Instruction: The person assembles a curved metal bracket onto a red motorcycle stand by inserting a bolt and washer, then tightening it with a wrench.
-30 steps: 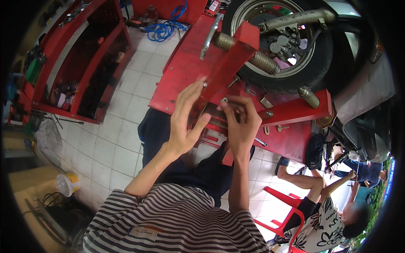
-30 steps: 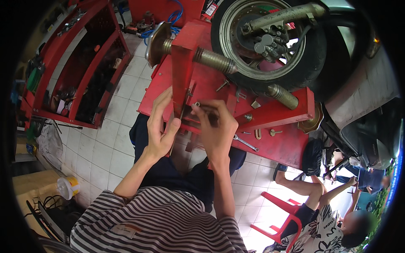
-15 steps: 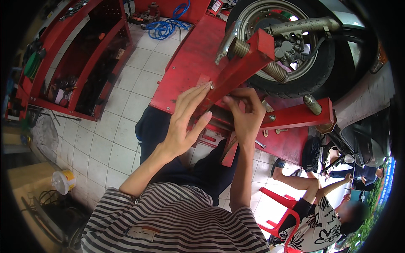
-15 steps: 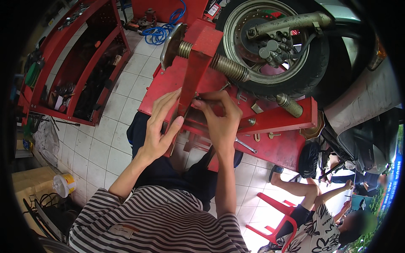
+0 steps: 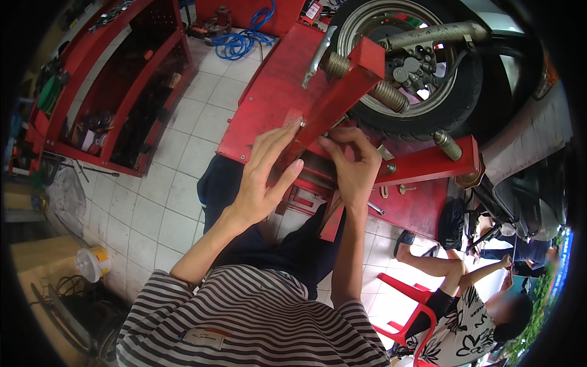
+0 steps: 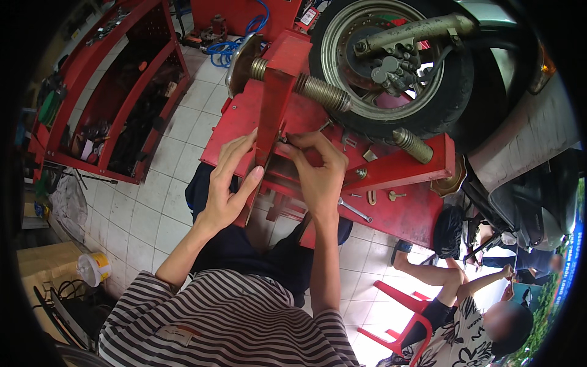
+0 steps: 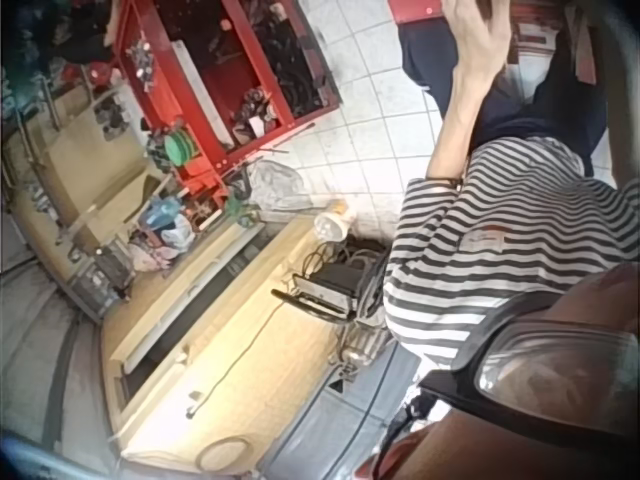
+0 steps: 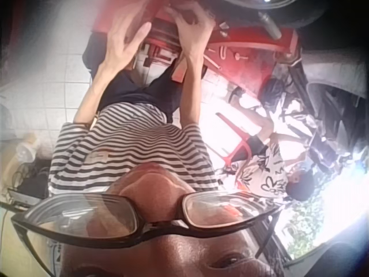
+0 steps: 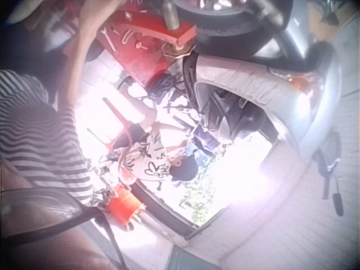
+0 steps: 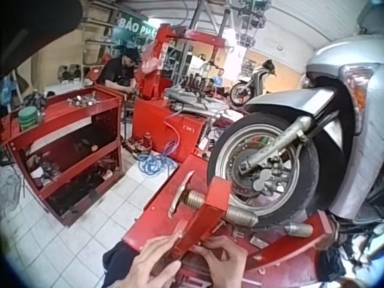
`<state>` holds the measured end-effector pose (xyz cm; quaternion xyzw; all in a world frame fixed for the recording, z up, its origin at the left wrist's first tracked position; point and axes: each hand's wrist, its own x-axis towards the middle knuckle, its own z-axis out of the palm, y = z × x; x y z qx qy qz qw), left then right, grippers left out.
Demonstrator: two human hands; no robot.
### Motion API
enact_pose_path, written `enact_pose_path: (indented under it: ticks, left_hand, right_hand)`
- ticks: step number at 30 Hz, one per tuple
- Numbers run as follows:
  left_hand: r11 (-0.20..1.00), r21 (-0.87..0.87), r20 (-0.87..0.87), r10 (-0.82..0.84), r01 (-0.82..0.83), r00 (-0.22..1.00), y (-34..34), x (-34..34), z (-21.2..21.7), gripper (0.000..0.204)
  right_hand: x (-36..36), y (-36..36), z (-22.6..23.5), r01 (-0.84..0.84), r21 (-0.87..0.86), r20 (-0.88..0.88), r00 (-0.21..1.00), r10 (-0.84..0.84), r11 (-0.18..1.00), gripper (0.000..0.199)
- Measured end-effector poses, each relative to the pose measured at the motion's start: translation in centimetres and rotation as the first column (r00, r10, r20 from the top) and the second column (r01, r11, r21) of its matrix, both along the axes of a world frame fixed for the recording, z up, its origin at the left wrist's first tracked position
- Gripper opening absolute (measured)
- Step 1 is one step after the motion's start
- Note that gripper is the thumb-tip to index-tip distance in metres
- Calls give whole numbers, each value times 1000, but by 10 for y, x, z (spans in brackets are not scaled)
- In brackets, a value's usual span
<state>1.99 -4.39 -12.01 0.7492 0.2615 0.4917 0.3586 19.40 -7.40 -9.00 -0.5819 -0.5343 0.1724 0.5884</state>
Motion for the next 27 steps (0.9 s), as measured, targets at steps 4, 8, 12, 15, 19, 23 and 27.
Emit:
enact_pose_path:
  ticks: [4, 8, 12, 15, 19, 23, 27]
  left_hand:
    - [999, -43, 2, -5, 5, 1000, -1, -1, 1, 48]
    - [999, -50, 7, -9, 10, 1000, -1, 0, 3, 47]
    - [999, -37, 8, -7, 7, 1000, -1, 0, 2, 47]
    - [999, -46, 4, -8, 8, 1000, -1, 0, 4, 48]
    - [999, -45, -2, -3, 3, 1000, -3, 1, 5, 48]
    - [999, -49, 11, 10, -9, 1000, -4, 2, 7, 49]
    - [998, -53, 14, 22, -21, 1000, -4, 3, 4, 49]
  right_hand:
    - [2, 1, 6, -5, -59, 56, 998, 8, 998, 14]
    - [5, 2, 6, -18, -52, 66, 998, 21, 998, 16]
    - [5, 3, 8, -26, -78, 97, 995, 33, 997, 16]
    - [4, 4, 10, -35, -114, 116, 992, 48, 993, 15]
    - [3, 2, 15, -49, -78, 261, 963, 68, 996, 13]
    - [3, 2, 12, -39, -61, 337, 940, 58, 997, 12]
    - [1, 1, 7, -38, -71, 314, 948, 59, 997, 13]
